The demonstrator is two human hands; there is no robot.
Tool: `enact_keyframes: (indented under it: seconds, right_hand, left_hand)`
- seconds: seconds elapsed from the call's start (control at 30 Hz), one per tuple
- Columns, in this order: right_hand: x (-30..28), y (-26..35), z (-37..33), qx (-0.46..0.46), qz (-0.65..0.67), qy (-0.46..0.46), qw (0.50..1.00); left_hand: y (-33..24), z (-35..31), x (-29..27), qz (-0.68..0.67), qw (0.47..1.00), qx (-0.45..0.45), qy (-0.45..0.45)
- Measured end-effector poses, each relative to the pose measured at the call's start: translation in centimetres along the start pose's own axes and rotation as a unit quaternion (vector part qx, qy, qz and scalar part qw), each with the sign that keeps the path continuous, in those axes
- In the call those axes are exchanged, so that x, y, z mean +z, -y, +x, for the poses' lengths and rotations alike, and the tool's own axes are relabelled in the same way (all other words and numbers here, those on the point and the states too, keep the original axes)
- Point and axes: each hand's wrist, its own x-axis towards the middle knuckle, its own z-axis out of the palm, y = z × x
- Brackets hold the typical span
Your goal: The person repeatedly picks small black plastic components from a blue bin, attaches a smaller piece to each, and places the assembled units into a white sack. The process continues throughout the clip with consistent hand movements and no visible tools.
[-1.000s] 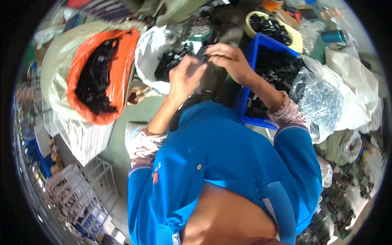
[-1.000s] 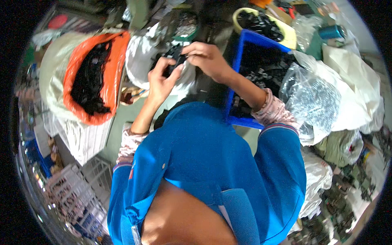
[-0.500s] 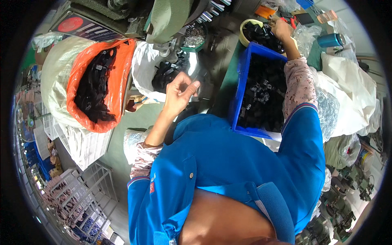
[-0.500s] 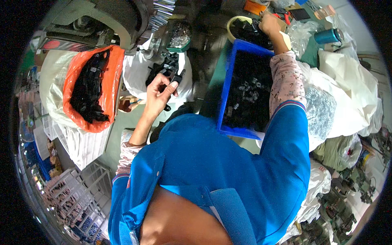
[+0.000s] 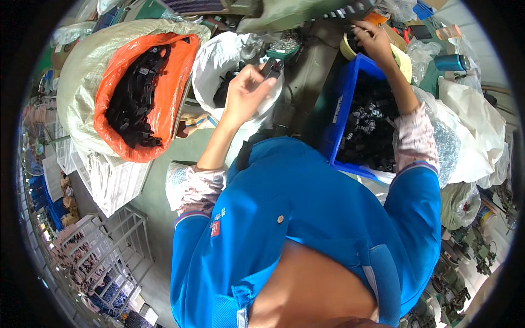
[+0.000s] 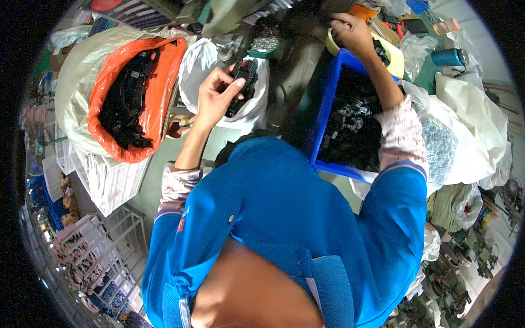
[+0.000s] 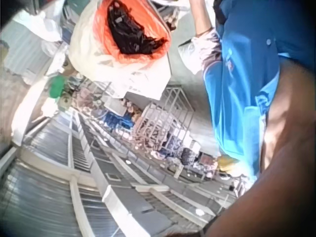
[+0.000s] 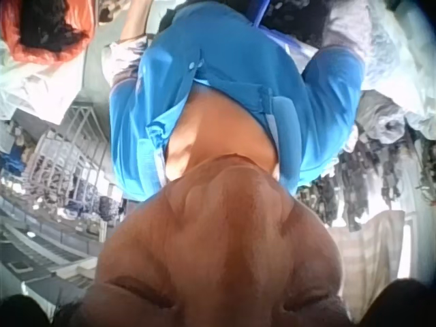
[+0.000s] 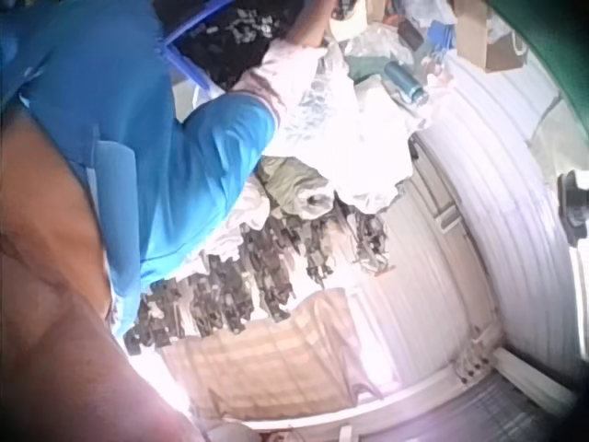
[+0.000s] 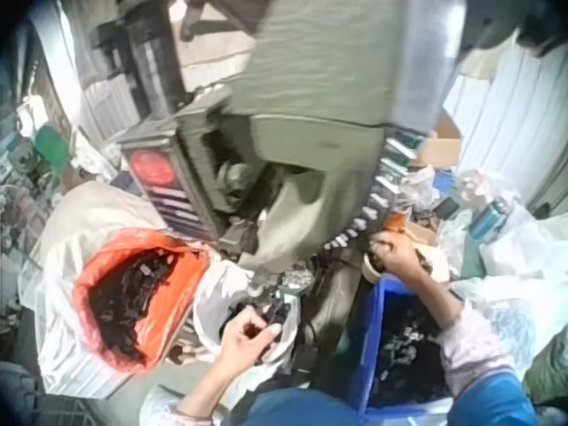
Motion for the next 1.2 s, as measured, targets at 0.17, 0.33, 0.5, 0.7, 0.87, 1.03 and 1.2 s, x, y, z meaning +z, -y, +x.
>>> enact_keyframes:
  seconds: [0.17, 0.33, 0.5, 0.7, 0.87, 1.03, 1.2]
  right_hand:
    - [6.8, 9.7, -7.8, 0.116, 0.364, 0.124, 0.916]
    - [10.1, 11.1, -9.2, 0.061, 0.414, 0.145, 0.896]
    - [12.2, 12.3, -9.4, 0.011, 0.336, 0.089, 0.938]
    - [13.9, 13.7, -8.8, 0.032, 0.239, 0.067, 0.968]
    - [15.0, 15.2, -8.4, -0.001, 0.118, 0.067, 0.991]
    - [16.4, 15.2, -7.9, -0.04, 0.121, 0.029, 0.991]
    - [17.4, 15.6, -7.5, -0.066, 0.122, -0.019, 0.99]
  left_hand:
    - [0.3, 0.6, -1.0, -0.024, 1.0, 0.008, 0.013]
    - [0.7, 0.9, -2.8, 0.012, 0.999, 0.042, 0.016]
    - [0.6, 1.4, -4.9, 0.07, 0.992, 0.093, 0.05]
    - [-0.7, 2.4, -7.1, 0.134, 0.978, 0.132, 0.09]
    - [-1.3, 3.6, -8.6, 0.195, 0.957, 0.179, 0.119]
    - [-1.7, 4.9, -9.5, 0.267, 0.923, 0.241, 0.136]
    - [-2.5, 6.8, -10.7, 0.334, 0.878, 0.295, 0.172]
